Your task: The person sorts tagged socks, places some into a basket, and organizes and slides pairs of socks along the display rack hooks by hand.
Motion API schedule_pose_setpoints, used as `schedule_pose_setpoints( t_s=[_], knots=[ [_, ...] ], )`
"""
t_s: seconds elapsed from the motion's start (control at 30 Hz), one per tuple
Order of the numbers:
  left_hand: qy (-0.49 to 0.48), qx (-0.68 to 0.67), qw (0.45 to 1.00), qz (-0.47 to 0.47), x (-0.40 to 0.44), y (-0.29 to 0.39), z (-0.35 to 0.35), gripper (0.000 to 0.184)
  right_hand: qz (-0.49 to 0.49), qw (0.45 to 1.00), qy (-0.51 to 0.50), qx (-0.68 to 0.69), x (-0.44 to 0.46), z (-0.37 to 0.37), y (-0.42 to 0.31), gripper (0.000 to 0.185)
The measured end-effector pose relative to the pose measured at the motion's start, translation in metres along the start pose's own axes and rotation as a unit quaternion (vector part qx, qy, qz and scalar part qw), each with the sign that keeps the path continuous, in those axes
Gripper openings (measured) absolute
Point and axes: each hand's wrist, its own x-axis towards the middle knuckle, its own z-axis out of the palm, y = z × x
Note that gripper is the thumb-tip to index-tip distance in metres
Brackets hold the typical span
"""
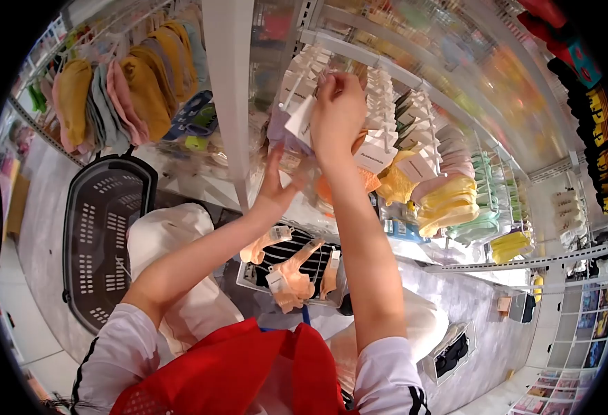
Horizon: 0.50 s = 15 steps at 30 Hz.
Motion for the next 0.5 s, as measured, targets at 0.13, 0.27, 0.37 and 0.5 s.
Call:
schedule_pose_setpoints(
  t_s=[0.13,0.27,0.37,0.5],
  knots=[
    [-0.048,-0.026,0.996,0.07,-0.016,0.002,0.002,0.056,0.07,0.989,-0.016,0.128,-0.043,-0.011,0.004,0.021],
    [-0.043,-0.179,0.982,-0.026,-0.017,0.016,-0.004,0.035,0.077,0.967,-0.149,0.193,-0.068,-0.03,0.003,0.022],
    [-0.034,-0.169,0.985,-0.029,-0.01,0.021,-0.012,0.027,0.063,0.948,-0.212,0.228,-0.062,-0.042,0.002,0.019],
    [-0.086,-0.227,0.968,-0.062,-0.008,0.032,-0.021,0.031,0.077,0.947,-0.263,0.17,-0.052,-0.051,-0.013,0.024]
  ],
)
